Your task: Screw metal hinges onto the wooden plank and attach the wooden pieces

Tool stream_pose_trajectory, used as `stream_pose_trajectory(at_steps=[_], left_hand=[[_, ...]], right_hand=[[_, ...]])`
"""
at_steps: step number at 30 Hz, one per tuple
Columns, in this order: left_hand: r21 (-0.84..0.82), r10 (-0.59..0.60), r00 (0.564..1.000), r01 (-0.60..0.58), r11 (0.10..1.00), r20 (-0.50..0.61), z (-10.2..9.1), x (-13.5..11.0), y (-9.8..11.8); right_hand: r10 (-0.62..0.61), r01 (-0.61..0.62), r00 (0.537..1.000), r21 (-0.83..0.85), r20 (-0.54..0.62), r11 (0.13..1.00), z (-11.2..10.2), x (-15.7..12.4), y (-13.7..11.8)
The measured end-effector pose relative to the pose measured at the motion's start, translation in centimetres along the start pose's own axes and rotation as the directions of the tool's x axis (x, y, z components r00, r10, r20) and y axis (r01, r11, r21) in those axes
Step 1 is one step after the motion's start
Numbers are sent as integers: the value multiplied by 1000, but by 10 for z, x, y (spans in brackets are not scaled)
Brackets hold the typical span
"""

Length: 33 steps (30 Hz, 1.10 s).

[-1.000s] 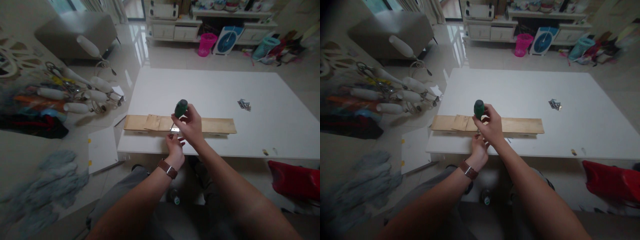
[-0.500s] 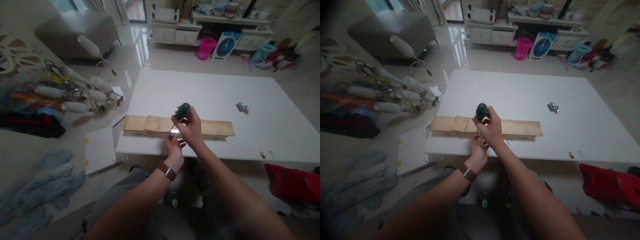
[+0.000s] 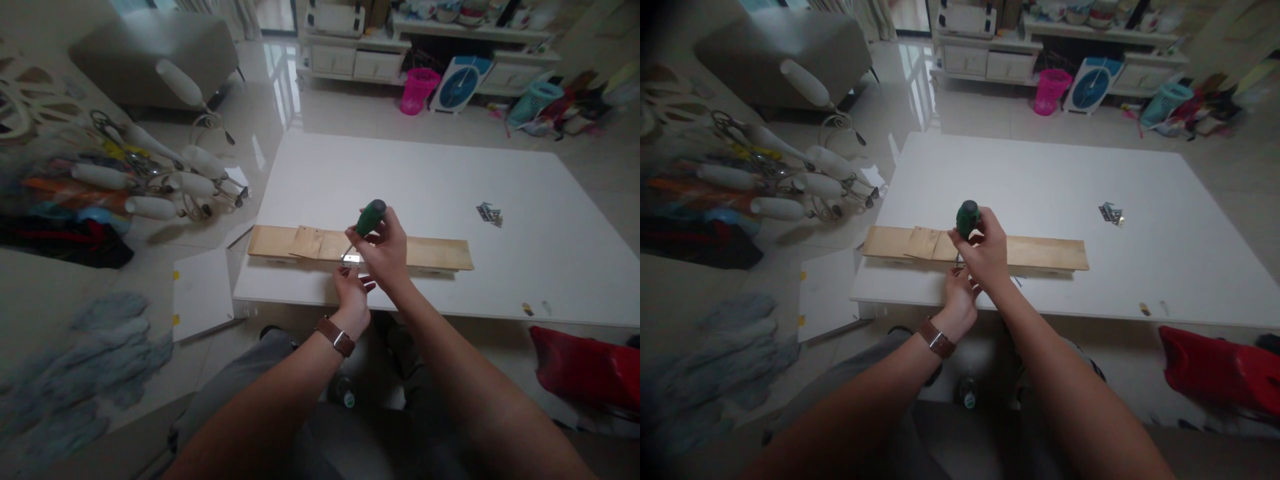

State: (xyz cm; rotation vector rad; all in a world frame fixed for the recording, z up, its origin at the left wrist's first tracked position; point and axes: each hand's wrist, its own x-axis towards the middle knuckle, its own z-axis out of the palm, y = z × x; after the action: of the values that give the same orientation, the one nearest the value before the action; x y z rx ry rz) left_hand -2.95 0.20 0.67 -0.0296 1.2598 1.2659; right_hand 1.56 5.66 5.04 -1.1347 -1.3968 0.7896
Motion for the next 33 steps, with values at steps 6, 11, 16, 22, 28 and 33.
stream_pose_trajectory(at_steps=[6, 11, 16, 22, 28, 33], left_hand=[[52, -17, 1000, 18, 998, -5, 1, 1, 1], [46, -17, 1000, 16, 999, 5, 2, -3, 2], [30, -10, 1000, 10, 999, 8, 2, -6, 4], [66, -24, 1000, 23, 998, 11, 2, -2, 1], [57, -41, 999, 41, 998, -3, 2, -3, 2], [52, -21, 1000, 21, 998, -2, 2, -3, 2]], right_hand=[[-21, 14, 994, 70, 105, 997, -1, -1, -3], [-35, 36, 999, -17, 34, 999, -1, 0, 1], [2, -2, 1000, 3, 27, 1000, -2, 0, -2], [18, -29, 993, 97, 115, 995, -2, -2, -6], [46, -58, 992, 101, 115, 993, -1, -3, -7], [30, -37, 994, 69, 102, 997, -1, -2, -5]])
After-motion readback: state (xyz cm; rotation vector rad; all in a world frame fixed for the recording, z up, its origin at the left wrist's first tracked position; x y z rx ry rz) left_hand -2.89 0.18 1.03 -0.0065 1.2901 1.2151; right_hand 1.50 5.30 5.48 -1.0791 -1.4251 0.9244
